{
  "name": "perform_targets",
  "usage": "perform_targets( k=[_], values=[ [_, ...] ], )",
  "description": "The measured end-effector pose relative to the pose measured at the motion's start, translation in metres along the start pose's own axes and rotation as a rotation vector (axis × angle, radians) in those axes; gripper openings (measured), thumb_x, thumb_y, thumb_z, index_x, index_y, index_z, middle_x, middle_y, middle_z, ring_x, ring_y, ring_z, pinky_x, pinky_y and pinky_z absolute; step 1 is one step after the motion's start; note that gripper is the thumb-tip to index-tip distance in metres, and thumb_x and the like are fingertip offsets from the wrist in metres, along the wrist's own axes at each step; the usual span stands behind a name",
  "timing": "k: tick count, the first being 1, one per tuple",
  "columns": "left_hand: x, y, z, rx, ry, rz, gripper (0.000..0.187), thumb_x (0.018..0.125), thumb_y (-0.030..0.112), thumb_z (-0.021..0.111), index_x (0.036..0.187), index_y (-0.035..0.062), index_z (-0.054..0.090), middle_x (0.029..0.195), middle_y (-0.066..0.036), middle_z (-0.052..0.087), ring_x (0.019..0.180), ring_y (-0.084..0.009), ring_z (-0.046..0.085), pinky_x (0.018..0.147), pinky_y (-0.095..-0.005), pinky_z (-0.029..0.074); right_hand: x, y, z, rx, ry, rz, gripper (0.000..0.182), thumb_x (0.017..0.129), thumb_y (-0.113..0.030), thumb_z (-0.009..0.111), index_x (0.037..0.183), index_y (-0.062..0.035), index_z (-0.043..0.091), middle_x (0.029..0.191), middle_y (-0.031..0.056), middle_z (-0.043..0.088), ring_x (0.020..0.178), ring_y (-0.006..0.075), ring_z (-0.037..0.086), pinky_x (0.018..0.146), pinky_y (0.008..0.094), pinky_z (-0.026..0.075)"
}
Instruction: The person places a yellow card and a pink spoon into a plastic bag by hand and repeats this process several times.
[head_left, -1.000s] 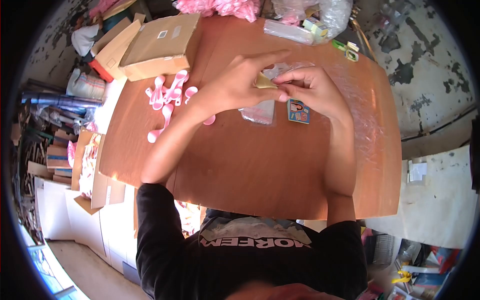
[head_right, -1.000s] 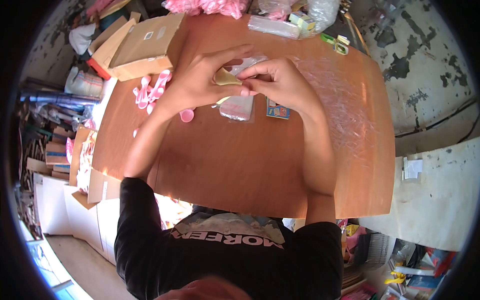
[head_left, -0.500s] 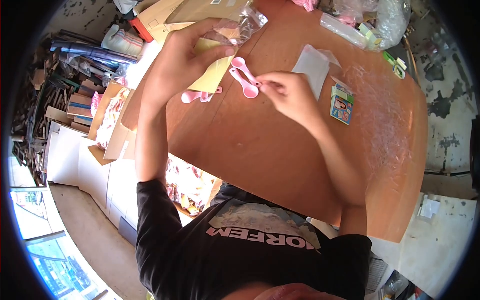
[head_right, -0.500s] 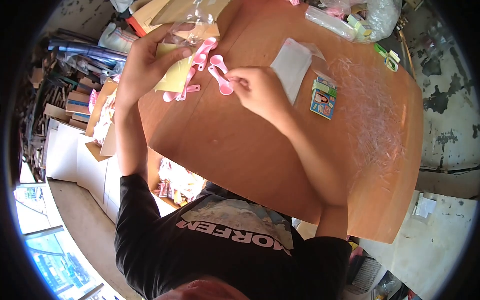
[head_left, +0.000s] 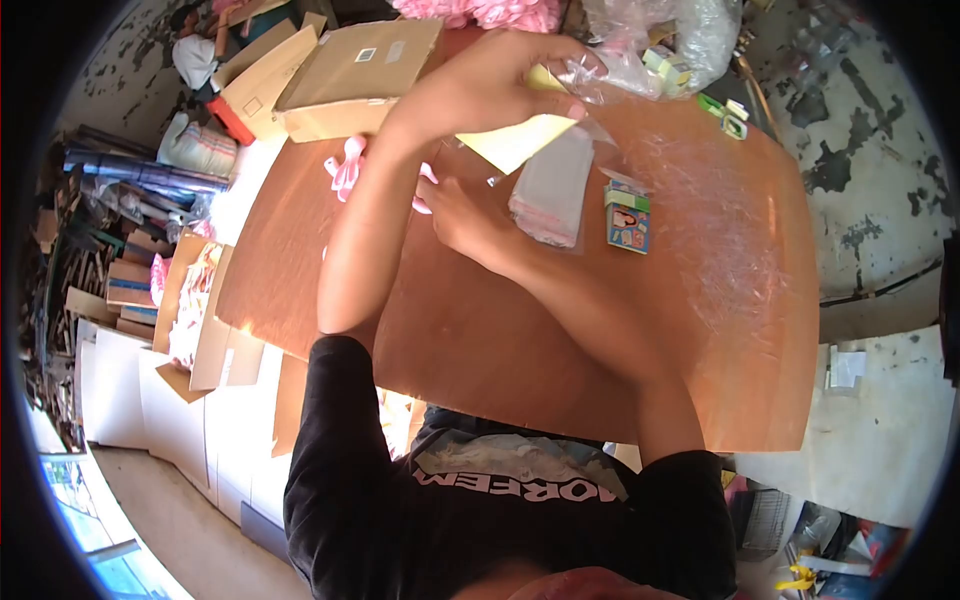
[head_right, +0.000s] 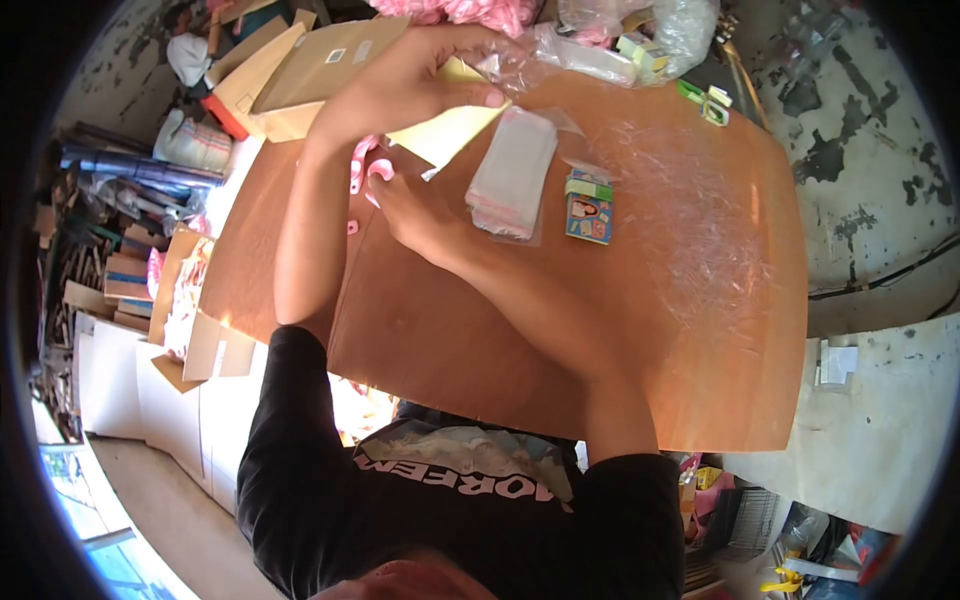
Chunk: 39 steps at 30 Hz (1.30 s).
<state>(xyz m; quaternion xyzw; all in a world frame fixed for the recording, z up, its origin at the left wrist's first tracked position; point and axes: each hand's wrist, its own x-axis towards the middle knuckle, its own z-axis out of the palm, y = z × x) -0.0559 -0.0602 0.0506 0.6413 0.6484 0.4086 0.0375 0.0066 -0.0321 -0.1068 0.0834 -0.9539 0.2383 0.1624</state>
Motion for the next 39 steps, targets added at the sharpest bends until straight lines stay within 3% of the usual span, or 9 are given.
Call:
perform_targets(
  k=[5, 6, 10, 13, 16, 19, 31, 35, 39],
  values=[
    [0.010, 0.002, 0.010, -0.091, 0.005, 0.059, 0.046, 0.081, 0.016, 0.077, 0.121, 0.0014, 0.061, 0.111, -0.007, 0.066, 0.101, -0.0153, 0.059, 0.090, -0.0297, 0.047, -0.018, 0.033, -0.035, 0.574, -0.189, 0.263, 0.044, 0.073, 0.004, 0.061, 0.117, -0.0005, 0.051, 0.079, 0.0145, 0.064, 0.073, 0.0240, 0.065, 0.062, 0.0359, 0.050],
    [0.006, 0.007, 0.009, -0.123, -0.012, 0.011, 0.048, 0.081, 0.016, 0.077, 0.122, 0.0000, 0.060, 0.112, -0.008, 0.066, 0.102, -0.0135, 0.057, 0.090, -0.0295, 0.047, -0.021, 0.038, -0.050, 0.595, -0.079, 0.315, 0.046, 0.073, 0.002, 0.063, 0.117, -0.0010, 0.049, 0.077, 0.0083, 0.063, 0.070, 0.0154, 0.061, 0.060, 0.0310, 0.047],
    [0.002, 0.001, 0.010, -0.201, -0.015, 0.042, 0.052, 0.081, 0.013, 0.076, 0.126, -0.0029, 0.056, 0.111, -0.008, 0.067, 0.099, -0.0081, 0.054, 0.089, -0.0287, 0.046, -0.026, 0.101, -0.114, 0.573, 0.298, 0.231, 0.027, 0.070, -0.007, 0.076, 0.096, -0.0028, 0.071, 0.093, 0.0095, 0.071, 0.086, 0.0169, 0.068, 0.075, 0.0330, 0.053],
    [0.005, -0.008, 0.012, -0.195, -0.015, 0.051, 0.047, 0.082, 0.011, 0.075, 0.124, -0.0022, 0.058, 0.108, -0.009, 0.069, 0.097, -0.0088, 0.057, 0.088, -0.0281, 0.047, -0.042, 0.077, -0.193, 0.620, 0.600, 0.162, 0.064, 0.077, 0.008, 0.063, 0.136, -0.0017, 0.039, 0.094, 0.0117, 0.068, 0.080, 0.0164, 0.067, 0.069, 0.0303, 0.056],
    [0.007, -0.005, 0.015, -0.120, 0.011, -0.002, 0.040, 0.082, 0.011, 0.074, 0.119, 0.0009, 0.061, 0.106, -0.012, 0.069, 0.097, -0.0173, 0.064, 0.086, -0.0313, 0.049, -0.055, 0.060, -0.226, 0.772, 1.072, 0.066, 0.050, 0.085, 0.003, 0.063, 0.131, 0.0007, 0.042, 0.093, 0.0140, 0.068, 0.082, 0.0173, 0.067, 0.070, 0.0307, 0.056],
    [0.011, -0.004, 0.027, -0.122, 0.028, 0.065, 0.040, 0.082, 0.011, 0.074, 0.118, 0.0010, 0.061, 0.106, -0.013, 0.069, 0.095, -0.0202, 0.065, 0.086, -0.0324, 0.049, -0.061, 0.037, -0.234, 0.703, 1.163, -0.040, 0.047, 0.088, 0.000, 0.063, 0.130, 0.0023, 0.042, 0.092, 0.0139, 0.068, 0.081, 0.0180, 0.068, 0.071, 0.0283, 0.055],
    [0.017, 0.003, 0.047, -0.255, 0.058, 0.050, 0.046, 0.080, 0.013, 0.078, 0.121, 0.0018, 0.061, 0.099, -0.008, 0.070, 0.088, -0.0120, 0.065, 0.079, -0.0297, 0.052, -0.065, 0.042, -0.223, 0.470, 0.968, -0.046, 0.045, 0.084, 0.001, 0.070, 0.125, 0.0006, 0.051, 0.089, 0.0086, 0.069, 0.083, 0.0093, 0.064, 0.072, 0.0214, 0.051],
    [0.016, 0.004, 0.053, -0.350, 0.062, 0.006, 0.045, 0.081, 0.019, 0.076, 0.120, 0.0007, 0.061, 0.096, -0.014, 0.070, 0.083, -0.0215, 0.068, 0.072, -0.0350, 0.052, -0.063, 0.040, -0.215, 0.445, 0.946, 0.003, 0.038, 0.081, 0.000, 0.073, 0.117, -0.0015, 0.060, 0.090, 0.0066, 0.069, 0.083, 0.0102, 0.065, 0.070, 0.0224, 0.051],
    [0.015, 0.007, 0.054, -0.287, 0.081, 0.039, 0.042, 0.083, 0.018, 0.074, 0.119, 0.0007, 0.061, 0.096, -0.013, 0.070, 0.083, -0.0190, 0.067, 0.071, -0.0333, 0.052, -0.061, 0.046, -0.220, 0.017, 0.874, -0.107, 0.031, 0.078, -0.002, 0.075, 0.109, -0.0027, 0.067, 0.093, 0.0066, 0.069, 0.083, 0.0126, 0.066, 0.071, 0.0240, 0.052]
  ],
)
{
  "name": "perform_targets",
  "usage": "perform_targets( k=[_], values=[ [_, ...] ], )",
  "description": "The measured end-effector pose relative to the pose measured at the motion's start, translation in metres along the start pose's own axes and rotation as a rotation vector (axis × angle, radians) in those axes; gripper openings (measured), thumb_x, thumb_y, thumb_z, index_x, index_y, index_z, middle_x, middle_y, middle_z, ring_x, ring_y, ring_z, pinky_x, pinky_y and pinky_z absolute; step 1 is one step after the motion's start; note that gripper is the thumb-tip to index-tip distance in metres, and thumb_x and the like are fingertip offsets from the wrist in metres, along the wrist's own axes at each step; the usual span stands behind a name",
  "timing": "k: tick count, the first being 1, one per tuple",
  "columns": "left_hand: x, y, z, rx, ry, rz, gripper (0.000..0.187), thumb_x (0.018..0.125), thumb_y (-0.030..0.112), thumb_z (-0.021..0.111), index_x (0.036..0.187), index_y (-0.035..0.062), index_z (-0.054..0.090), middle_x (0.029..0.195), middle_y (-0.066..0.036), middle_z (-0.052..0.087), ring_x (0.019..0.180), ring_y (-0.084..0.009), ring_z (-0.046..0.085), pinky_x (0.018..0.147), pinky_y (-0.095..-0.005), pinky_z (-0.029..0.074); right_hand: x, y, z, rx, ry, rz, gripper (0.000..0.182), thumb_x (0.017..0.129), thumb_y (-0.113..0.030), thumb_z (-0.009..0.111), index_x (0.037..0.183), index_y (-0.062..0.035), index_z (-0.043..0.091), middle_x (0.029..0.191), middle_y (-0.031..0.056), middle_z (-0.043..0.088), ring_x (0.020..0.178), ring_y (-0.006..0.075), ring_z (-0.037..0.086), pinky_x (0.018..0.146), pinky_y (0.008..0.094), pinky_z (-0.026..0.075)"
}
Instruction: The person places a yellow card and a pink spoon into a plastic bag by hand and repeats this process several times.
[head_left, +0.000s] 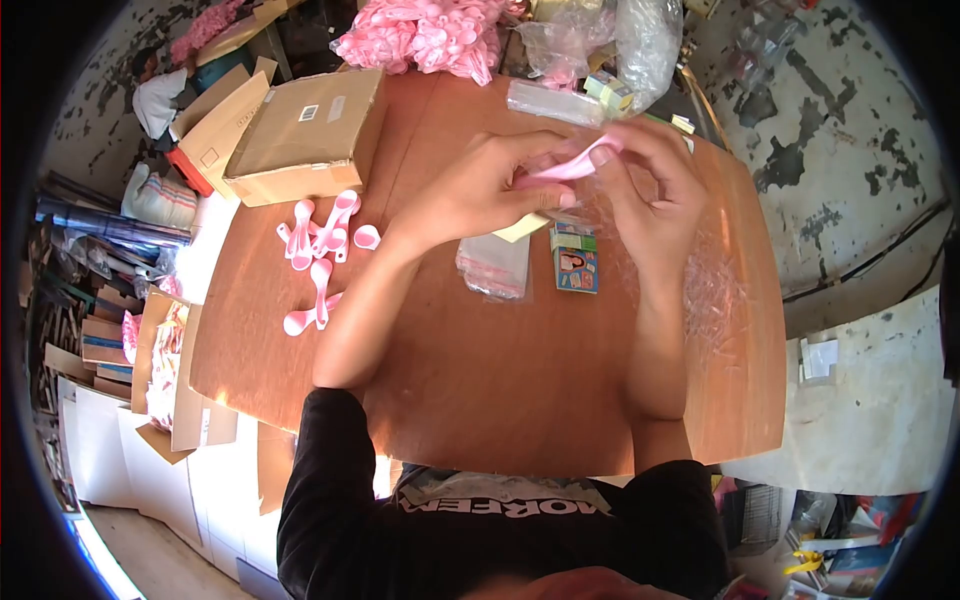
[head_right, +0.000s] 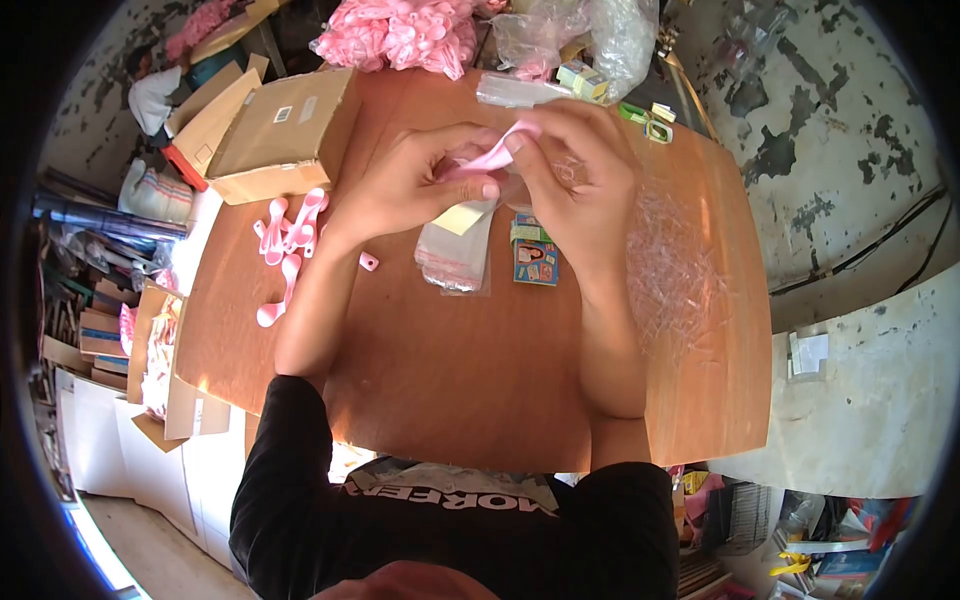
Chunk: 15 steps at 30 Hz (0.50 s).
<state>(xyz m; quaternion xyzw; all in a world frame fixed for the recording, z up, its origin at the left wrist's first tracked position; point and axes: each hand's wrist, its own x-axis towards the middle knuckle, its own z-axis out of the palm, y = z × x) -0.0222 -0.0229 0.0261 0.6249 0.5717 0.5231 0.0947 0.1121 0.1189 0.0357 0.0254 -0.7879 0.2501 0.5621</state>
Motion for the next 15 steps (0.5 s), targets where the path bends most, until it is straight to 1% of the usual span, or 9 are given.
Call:
perform_targets(
  k=[1, 2, 4, 5, 7, 10, 12, 13, 15],
  values=[
    [0.000, 0.002, 0.000, -0.001, -0.002, -0.002, 0.042, 0.083, 0.018, 0.074, 0.119, 0.0007, 0.061, 0.096, -0.013, 0.070, 0.083, -0.0190, 0.067, 0.071, -0.0333, 0.052, 0.001, 0.002, -0.001, -0.129, -0.049, -0.150, 0.030, 0.078, -0.003, 0.075, 0.107, -0.0031, 0.068, 0.096, 0.0075, 0.069, 0.085, 0.0141, 0.066, 0.072, 0.0254, 0.052],
    [0.000, 0.005, 0.000, -0.052, -0.030, -0.042, 0.038, 0.085, 0.015, 0.072, 0.118, -0.0007, 0.060, 0.096, -0.010, 0.069, 0.084, -0.0149, 0.065, 0.073, -0.0305, 0.053, 0.000, 0.004, 0.000, -0.129, -0.050, -0.147, 0.030, 0.078, -0.003, 0.075, 0.107, -0.0031, 0.068, 0.096, 0.0075, 0.069, 0.085, 0.0141, 0.066, 0.072, 0.0254, 0.052],
    [0.000, 0.005, 0.001, -0.103, -0.060, -0.084, 0.035, 0.088, 0.012, 0.070, 0.118, -0.0022, 0.060, 0.095, -0.007, 0.068, 0.084, -0.0107, 0.064, 0.075, -0.0276, 0.053, -0.005, 0.007, 0.002, 0.136, -0.231, 0.060, 0.030, 0.079, -0.006, 0.074, 0.109, -0.0033, 0.068, 0.101, 0.0101, 0.067, 0.093, 0.0177, 0.065, 0.080, 0.0300, 0.052],
    [0.001, 0.001, 0.002, -0.113, -0.070, -0.048, 0.035, 0.088, 0.010, 0.069, 0.118, -0.0023, 0.059, 0.096, -0.007, 0.068, 0.086, -0.0111, 0.064, 0.076, -0.0280, 0.053, -0.007, 0.005, 0.002, 0.135, -0.230, 0.062, 0.030, 0.079, -0.006, 0.074, 0.109, -0.0033, 0.068, 0.101, 0.0101, 0.067, 0.093, 0.0177, 0.065, 0.080, 0.0300, 0.052],
    [0.001, -0.003, 0.006, -0.126, -0.081, -0.010, 0.035, 0.088, 0.009, 0.069, 0.119, -0.0025, 0.057, 0.097, -0.007, 0.068, 0.088, -0.0115, 0.064, 0.078, -0.0283, 0.053, -0.011, -0.002, 0.004, 0.386, -0.255, 0.456, 0.032, 0.083, -0.008, 0.070, 0.114, -0.0022, 0.065, 0.107, 0.0122, 0.066, 0.101, 0.0218, 0.063, 0.087, 0.0342, 0.050],
    [0.001, -0.003, 0.011, -0.181, 0.017, 0.043, 0.043, 0.089, 0.003, 0.066, 0.128, -0.0016, 0.049, 0.098, -0.008, 0.067, 0.094, -0.0122, 0.063, 0.079, -0.0281, 0.052, -0.004, -0.011, 0.005, 0.214, -0.288, 0.274, 0.034, 0.088, -0.011, 0.067, 0.119, 0.0009, 0.061, 0.110, 0.0145, 0.065, 0.103, 0.0235, 0.064, 0.088, 0.0345, 0.050],
    [-0.001, 0.002, 0.007, -0.190, -0.055, -0.140, 0.055, 0.088, -0.002, 0.064, 0.137, 0.0002, 0.038, 0.100, -0.009, 0.067, 0.097, -0.0129, 0.062, 0.082, -0.0288, 0.052, -0.009, -0.007, 0.004, 0.109, -0.343, 0.205, 0.036, 0.088, -0.012, 0.066, 0.121, 0.0015, 0.059, 0.110, 0.0156, 0.064, 0.103, 0.0241, 0.063, 0.086, 0.0342, 0.051],
    [0.000, -0.001, 0.009, -0.190, -0.055, -0.139, 0.055, 0.088, -0.002, 0.064, 0.137, 0.0002, 0.038, 0.100, -0.009, 0.067, 0.097, -0.0129, 0.062, 0.082, -0.0288, 0.052, -0.011, -0.006, 0.004, 0.005, -0.396, 0.137, 0.038, 0.089, -0.013, 0.065, 0.123, 0.0021, 0.057, 0.111, 0.0168, 0.064, 0.104, 0.0248, 0.063, 0.084, 0.0339, 0.051],
    [0.001, -0.008, 0.013, -0.260, -0.031, -0.079, 0.064, 0.089, -0.004, 0.061, 0.144, 0.0020, 0.029, 0.099, -0.010, 0.067, 0.096, -0.0131, 0.062, 0.083, -0.0296, 0.051, -0.011, -0.007, 0.006, 0.051, -0.350, 0.220, 0.036, 0.089, -0.013, 0.066, 0.120, 0.0020, 0.059, 0.109, 0.0163, 0.065, 0.101, 0.0235, 0.064, 0.082, 0.0328, 0.052]
  ],
)
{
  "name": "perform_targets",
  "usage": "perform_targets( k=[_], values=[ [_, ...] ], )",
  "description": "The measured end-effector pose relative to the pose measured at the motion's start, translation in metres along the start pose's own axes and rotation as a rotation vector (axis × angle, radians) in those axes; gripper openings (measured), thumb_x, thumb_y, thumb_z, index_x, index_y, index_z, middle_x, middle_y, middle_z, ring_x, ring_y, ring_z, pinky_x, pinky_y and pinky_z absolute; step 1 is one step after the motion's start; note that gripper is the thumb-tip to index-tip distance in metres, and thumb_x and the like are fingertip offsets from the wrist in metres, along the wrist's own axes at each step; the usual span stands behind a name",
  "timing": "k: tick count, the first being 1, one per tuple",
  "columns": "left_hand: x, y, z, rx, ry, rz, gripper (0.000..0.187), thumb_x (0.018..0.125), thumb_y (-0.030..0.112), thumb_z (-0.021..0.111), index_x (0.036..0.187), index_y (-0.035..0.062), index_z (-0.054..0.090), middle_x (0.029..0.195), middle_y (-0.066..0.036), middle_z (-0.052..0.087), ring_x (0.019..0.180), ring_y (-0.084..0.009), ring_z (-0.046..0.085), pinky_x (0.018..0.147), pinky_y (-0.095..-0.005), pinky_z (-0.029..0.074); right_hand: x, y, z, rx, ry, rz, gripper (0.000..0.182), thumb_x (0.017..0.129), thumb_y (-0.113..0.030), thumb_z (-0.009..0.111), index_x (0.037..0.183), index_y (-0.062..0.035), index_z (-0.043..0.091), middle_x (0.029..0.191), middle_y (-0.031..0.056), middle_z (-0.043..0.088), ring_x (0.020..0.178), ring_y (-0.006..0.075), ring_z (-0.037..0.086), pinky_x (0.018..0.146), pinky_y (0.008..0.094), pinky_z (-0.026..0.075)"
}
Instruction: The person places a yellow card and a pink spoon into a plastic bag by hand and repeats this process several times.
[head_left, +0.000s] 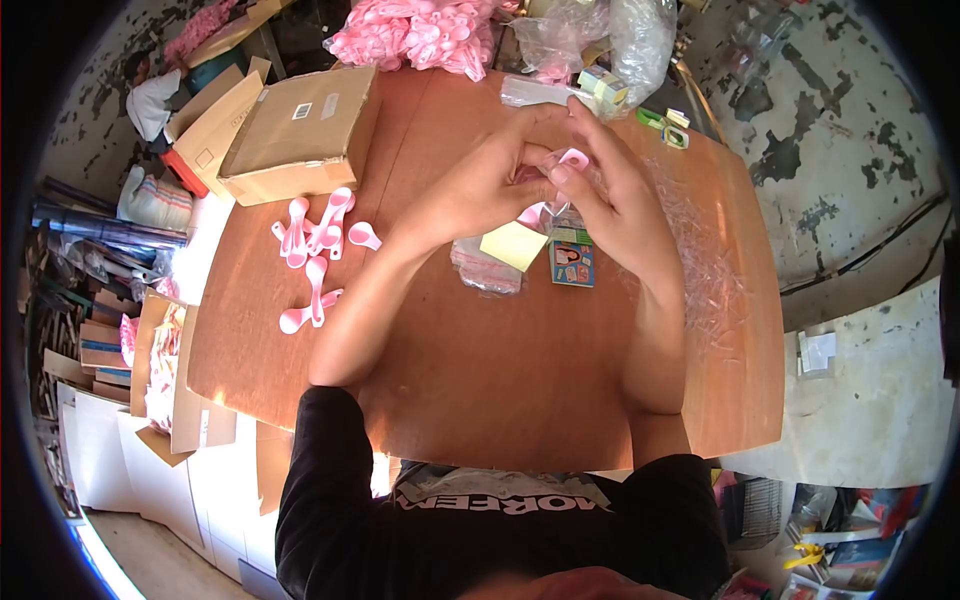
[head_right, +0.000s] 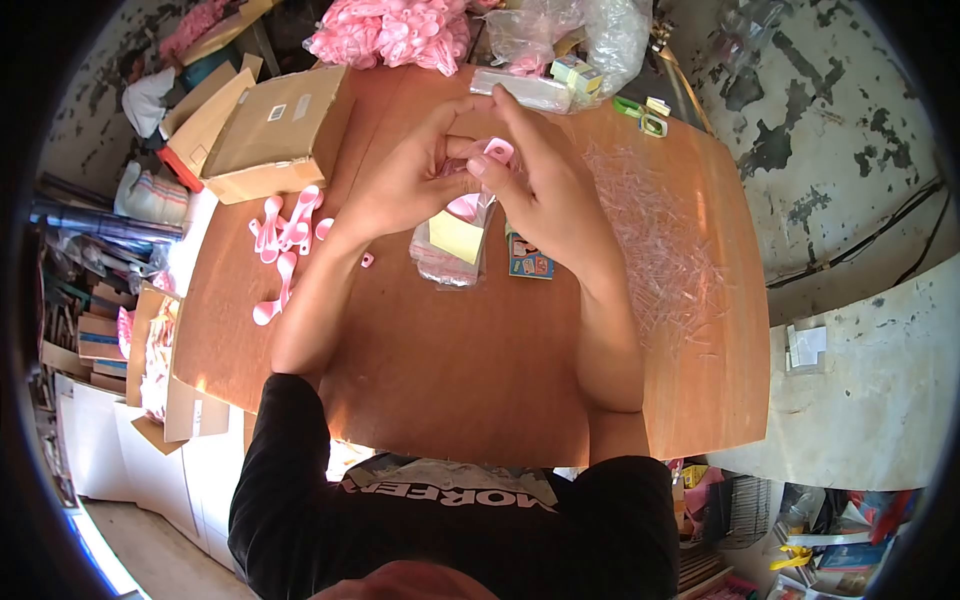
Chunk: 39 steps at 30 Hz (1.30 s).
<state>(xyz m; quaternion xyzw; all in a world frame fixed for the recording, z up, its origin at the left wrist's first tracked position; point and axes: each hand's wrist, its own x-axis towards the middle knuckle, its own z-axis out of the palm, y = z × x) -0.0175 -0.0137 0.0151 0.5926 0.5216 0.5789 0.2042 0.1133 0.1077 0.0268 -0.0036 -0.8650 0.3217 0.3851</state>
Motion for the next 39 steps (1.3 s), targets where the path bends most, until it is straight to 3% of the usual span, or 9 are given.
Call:
perform_targets(
  k=[5, 13, 15, 16, 23, 26, 28, 32, 39],
  values=[
    [-0.002, 0.005, 0.005, 0.012, -0.003, -0.066, 0.081, 0.087, -0.003, 0.065, 0.151, 0.0049, 0.015, 0.103, -0.012, 0.067, 0.099, -0.0142, 0.061, 0.084, -0.0311, 0.051, -0.001, 0.005, -0.003, 0.301, -0.037, 0.269, 0.024, 0.087, -0.010, 0.068, 0.107, 0.0025, 0.066, 0.097, 0.0125, 0.068, 0.086, 0.0183, 0.067, 0.074, 0.0295, 0.053],
    [0.002, 0.003, 0.002, 0.046, 0.120, 0.321, 0.094, 0.084, 0.005, 0.072, 0.153, 0.0092, 0.009, 0.133, -0.019, 0.051, 0.117, -0.0254, 0.054, 0.101, -0.0385, 0.043, 0.000, -0.009, -0.010, 0.024, 0.465, -0.168, 0.011, 0.080, -0.001, 0.067, 0.090, 0.0013, 0.070, 0.083, 0.0091, 0.069, 0.069, 0.0152, 0.065, 0.063, 0.0267, 0.051],
    [0.000, 0.011, 0.000, -0.025, 0.234, 0.221, 0.095, 0.083, 0.009, 0.074, 0.153, 0.0095, 0.010, 0.140, -0.018, 0.045, 0.124, -0.0274, 0.049, 0.105, -0.0399, 0.038, 0.003, 0.001, -0.012, -0.042, 0.269, -0.032, 0.010, 0.080, -0.002, 0.068, 0.089, 0.0009, 0.070, 0.082, 0.0094, 0.069, 0.069, 0.0155, 0.066, 0.064, 0.0264, 0.051],
    [0.001, 0.012, 0.002, -0.038, 0.263, 0.222, 0.091, 0.083, 0.011, 0.074, 0.152, 0.0096, 0.015, 0.138, -0.016, 0.048, 0.124, -0.0252, 0.049, 0.105, -0.0387, 0.038, 0.005, 0.005, -0.013, -0.104, 0.076, 0.095, 0.010, 0.079, -0.002, 0.068, 0.088, 0.0005, 0.070, 0.082, 0.0097, 0.069, 0.069, 0.0158, 0.066, 0.065, 0.0261, 0.051],
    [0.001, -0.001, 0.003, 0.287, 0.100, 0.218, 0.058, 0.086, 0.010, 0.072, 0.137, 0.0010, 0.045, 0.129, -0.014, 0.055, 0.119, -0.0204, 0.053, 0.103, -0.0356, 0.040, 0.003, -0.011, -0.015, 0.044, 0.169, 0.026, 0.009, 0.081, -0.004, 0.070, 0.088, 0.0007, 0.071, 0.080, 0.0096, 0.070, 0.071, 0.0146, 0.068, 0.063, 0.0253, 0.052],
    [0.004, -0.004, 0.010, 0.089, 0.058, 0.023, 0.035, 0.090, 0.009, 0.067, 0.121, -0.0041, 0.058, 0.114, -0.012, 0.064, 0.107, -0.0181, 0.061, 0.096, -0.0310, 0.047, 0.000, -0.011, -0.013, 0.138, 0.177, 0.113, 0.009, 0.083, -0.005, 0.069, 0.088, 0.0009, 0.071, 0.079, 0.0087, 0.070, 0.066, 0.0115, 0.066, 0.060, 0.0226, 0.051],
    [0.005, -0.009, 0.016, -0.206, 0.173, 0.007, 0.022, 0.092, 0.012, 0.065, 0.105, -0.0058, 0.066, 0.088, -0.009, 0.070, 0.081, -0.0132, 0.067, 0.071, -0.0278, 0.056, -0.001, -0.009, -0.014, 0.158, 0.200, 0.180, 0.009, 0.084, -0.005, 0.068, 0.089, 0.0013, 0.071, 0.079, 0.0082, 0.070, 0.063, 0.0091, 0.064, 0.060, 0.0207, 0.050],
    [0.004, -0.004, 0.019, -0.292, 0.166, -0.038, 0.021, 0.094, 0.010, 0.062, 0.105, -0.0071, 0.065, 0.090, -0.008, 0.069, 0.076, -0.0094, 0.066, 0.063, -0.0226, 0.055, -0.001, -0.009, -0.018, 0.185, 0.201, 0.205, 0.006, 0.083, -0.003, 0.068, 0.087, -0.0002, 0.071, 0.079, 0.0079, 0.070, 0.065, 0.0087, 0.064, 0.060, 0.0211, 0.050],
    [0.000, 0.004, 0.016, -0.177, 0.164, -0.141, 0.020, 0.092, 0.009, 0.065, 0.105, -0.0053, 0.068, 0.091, -0.007, 0.071, 0.077, -0.0091, 0.066, 0.068, -0.0218, 0.053, 0.003, -0.018, -0.031, -0.241, 0.192, -0.256, 0.009, 0.073, -0.006, 0.075, 0.081, -0.0070, 0.072, 0.084, 0.0029, 0.065, 0.079, 0.0209, 0.062, 0.069, 0.0324, 0.049]
  ],
)
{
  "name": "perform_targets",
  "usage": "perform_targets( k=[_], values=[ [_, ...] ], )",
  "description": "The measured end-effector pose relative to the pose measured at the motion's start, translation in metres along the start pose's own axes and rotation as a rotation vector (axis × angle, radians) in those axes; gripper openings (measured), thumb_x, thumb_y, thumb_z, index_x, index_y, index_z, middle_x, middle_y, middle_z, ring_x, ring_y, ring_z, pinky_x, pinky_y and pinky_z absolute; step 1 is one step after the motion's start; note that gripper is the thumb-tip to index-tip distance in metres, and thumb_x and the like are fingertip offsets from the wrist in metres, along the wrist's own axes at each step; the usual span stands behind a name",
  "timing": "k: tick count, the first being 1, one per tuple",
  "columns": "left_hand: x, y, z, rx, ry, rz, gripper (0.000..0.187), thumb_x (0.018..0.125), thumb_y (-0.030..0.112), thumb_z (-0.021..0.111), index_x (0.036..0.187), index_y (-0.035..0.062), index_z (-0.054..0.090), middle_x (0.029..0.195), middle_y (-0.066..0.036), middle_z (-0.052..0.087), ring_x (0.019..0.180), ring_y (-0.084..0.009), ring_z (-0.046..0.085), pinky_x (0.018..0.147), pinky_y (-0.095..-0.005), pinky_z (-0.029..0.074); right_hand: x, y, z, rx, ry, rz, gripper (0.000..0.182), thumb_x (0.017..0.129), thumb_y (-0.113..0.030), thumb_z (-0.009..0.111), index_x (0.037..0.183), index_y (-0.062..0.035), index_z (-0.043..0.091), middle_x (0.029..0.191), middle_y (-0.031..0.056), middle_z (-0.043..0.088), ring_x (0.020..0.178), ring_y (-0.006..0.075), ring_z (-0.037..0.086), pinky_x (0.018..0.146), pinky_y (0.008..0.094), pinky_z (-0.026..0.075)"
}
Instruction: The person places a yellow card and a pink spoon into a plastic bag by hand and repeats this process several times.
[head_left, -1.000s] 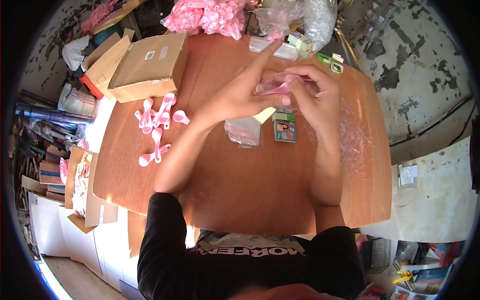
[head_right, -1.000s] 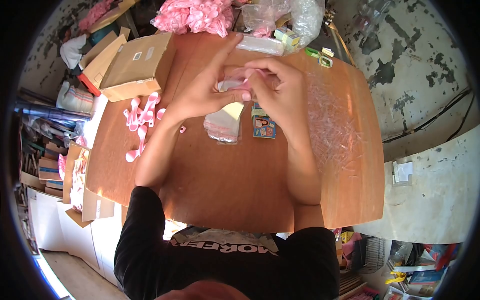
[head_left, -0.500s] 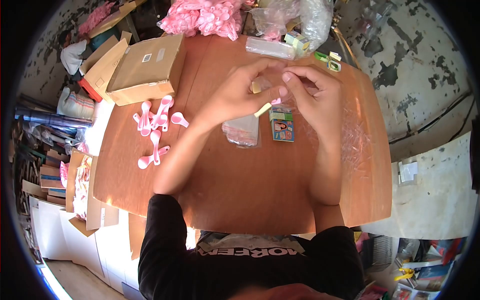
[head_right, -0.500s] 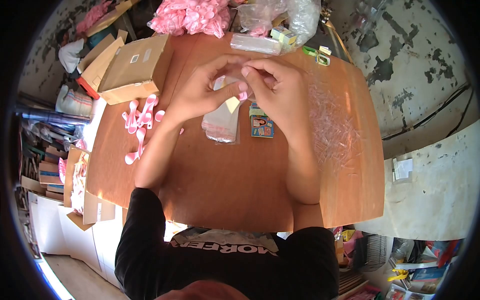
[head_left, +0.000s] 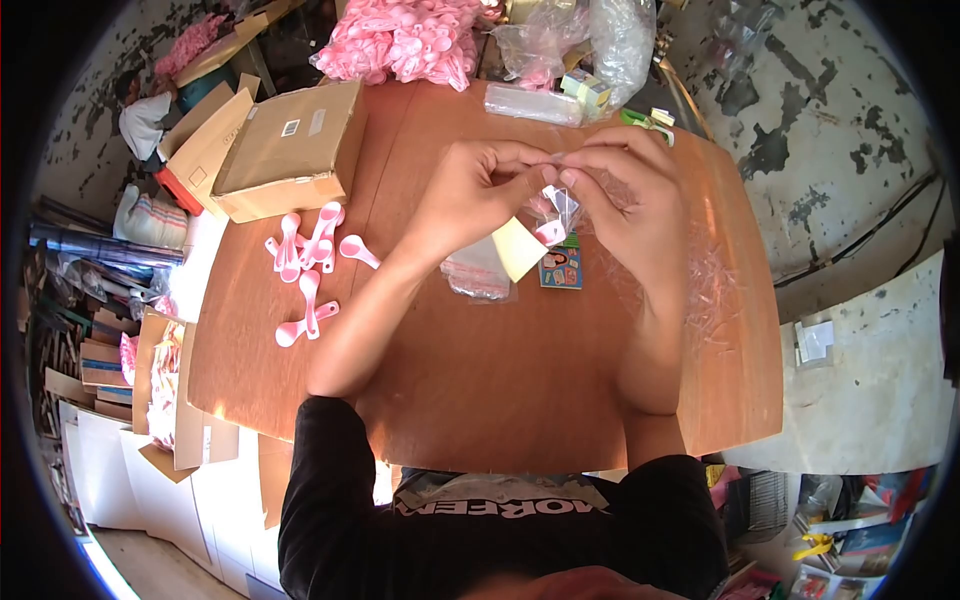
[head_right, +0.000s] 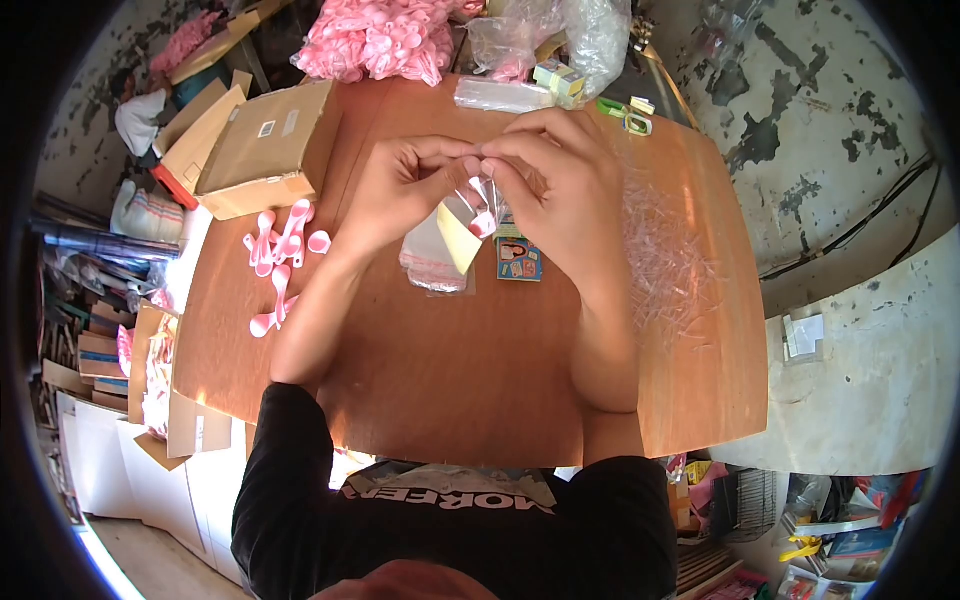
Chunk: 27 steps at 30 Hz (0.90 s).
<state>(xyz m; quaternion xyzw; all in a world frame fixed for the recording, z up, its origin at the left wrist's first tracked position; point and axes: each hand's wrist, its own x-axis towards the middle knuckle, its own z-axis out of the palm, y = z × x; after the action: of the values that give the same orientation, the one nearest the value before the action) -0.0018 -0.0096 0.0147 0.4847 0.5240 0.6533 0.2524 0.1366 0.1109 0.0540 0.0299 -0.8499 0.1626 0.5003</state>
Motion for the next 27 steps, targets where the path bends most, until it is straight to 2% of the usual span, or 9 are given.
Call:
perform_targets(
  k=[1, 8, 13, 17, 20, 22, 23, 25, 27],
  values=[
    [-0.001, 0.003, 0.000, 0.053, -0.035, -0.023, 0.020, 0.092, 0.009, 0.065, 0.106, -0.0054, 0.068, 0.091, -0.008, 0.071, 0.077, -0.0086, 0.066, 0.068, -0.0217, 0.053, -0.001, -0.001, -0.001, -0.064, -0.039, -0.017, 0.010, 0.071, -0.007, 0.075, 0.081, -0.0077, 0.072, 0.084, 0.0024, 0.064, 0.080, 0.0235, 0.060, 0.070, 0.0347, 0.048],
    [-0.005, 0.012, -0.001, 0.242, -0.057, 0.060, 0.021, 0.090, 0.006, 0.065, 0.108, -0.0052, 0.068, 0.093, -0.008, 0.072, 0.077, -0.0084, 0.066, 0.069, -0.0234, 0.054, -0.006, 0.000, -0.001, -0.130, -0.114, -0.006, 0.009, 0.073, -0.010, 0.075, 0.081, -0.0080, 0.072, 0.084, 0.0007, 0.063, 0.078, 0.0219, 0.060, 0.066, 0.0349, 0.049],
    [-0.007, 0.016, -0.001, 0.536, -0.103, 0.154, 0.021, 0.086, 0.002, 0.066, 0.107, -0.0025, 0.069, 0.090, -0.011, 0.073, 0.076, -0.0099, 0.067, 0.070, -0.0250, 0.055, -0.010, -0.001, 0.006, -0.278, -0.155, -0.089, 0.007, 0.069, -0.007, 0.072, 0.073, -0.0056, 0.066, 0.076, 0.0020, 0.057, 0.075, 0.0221, 0.059, 0.064, 0.0352, 0.049],
    [-0.008, 0.008, -0.003, 0.588, -0.155, 0.180, 0.020, 0.086, 0.000, 0.063, 0.105, -0.0032, 0.069, 0.089, -0.012, 0.073, 0.075, -0.0109, 0.067, 0.070, -0.0251, 0.055, -0.014, 0.002, 0.012, -0.328, -0.183, -0.096, 0.008, 0.066, -0.006, 0.071, 0.068, -0.0052, 0.063, 0.073, 0.0027, 0.054, 0.071, 0.0224, 0.057, 0.062, 0.0361, 0.049],
    [-0.010, 0.016, -0.007, 0.510, -0.219, 0.145, 0.022, 0.086, -0.005, 0.059, 0.106, -0.0032, 0.068, 0.087, -0.012, 0.073, 0.076, -0.0106, 0.067, 0.072, -0.0252, 0.055, -0.013, -0.001, 0.010, -0.213, -0.159, -0.032, 0.008, 0.063, -0.003, 0.069, 0.065, -0.0045, 0.062, 0.072, 0.0028, 0.057, 0.067, 0.0215, 0.057, 0.062, 0.0345, 0.049],
    [-0.013, 0.022, -0.008, 0.427, -0.212, 0.147, 0.022, 0.086, -0.006, 0.061, 0.106, -0.0046, 0.068, 0.089, -0.012, 0.072, 0.081, -0.0103, 0.067, 0.074, -0.0252, 0.055, -0.012, -0.001, 0.005, 0.050, -0.098, 0.090, 0.009, 0.061, -0.001, 0.068, 0.063, -0.0043, 0.060, 0.071, 0.0030, 0.059, 0.064, 0.0193, 0.057, 0.061, 0.0322, 0.048],
    [-0.014, 0.021, -0.007, 0.420, -0.214, 0.136, 0.022, 0.086, -0.006, 0.061, 0.106, -0.0046, 0.068, 0.089, -0.012, 0.072, 0.081, -0.0103, 0.067, 0.074, -0.0252, 0.055, -0.011, -0.003, 0.002, 0.051, -0.105, 0.101, 0.009, 0.061, -0.001, 0.068, 0.063, -0.0043, 0.060, 0.071, 0.0030, 0.059, 0.064, 0.0193, 0.057, 0.061, 0.0322, 0.048],
    [-0.016, 0.019, -0.008, 0.223, -0.194, 0.244, 0.021, 0.087, -0.007, 0.062, 0.106, -0.0065, 0.068, 0.093, -0.011, 0.071, 0.084, -0.0108, 0.066, 0.075, -0.0247, 0.054, -0.008, -0.009, -0.004, 0.137, -0.025, 0.090, 0.011, 0.062, -0.001, 0.069, 0.063, -0.0030, 0.058, 0.068, 0.0030, 0.061, 0.063, 0.0172, 0.057, 0.060, 0.0301, 0.046],
    [-0.017, 0.025, -0.008, 0.201, -0.193, 0.267, 0.020, 0.087, -0.008, 0.061, 0.106, -0.0070, 0.068, 0.096, -0.011, 0.071, 0.085, -0.0109, 0.066, 0.075, -0.0243, 0.054, -0.004, -0.018, -0.009, 0.233, -0.021, 0.138, 0.009, 0.065, -0.001, 0.068, 0.065, -0.0029, 0.059, 0.073, 0.0038, 0.062, 0.065, 0.0173, 0.057, 0.060, 0.0297, 0.045]
  ],
)
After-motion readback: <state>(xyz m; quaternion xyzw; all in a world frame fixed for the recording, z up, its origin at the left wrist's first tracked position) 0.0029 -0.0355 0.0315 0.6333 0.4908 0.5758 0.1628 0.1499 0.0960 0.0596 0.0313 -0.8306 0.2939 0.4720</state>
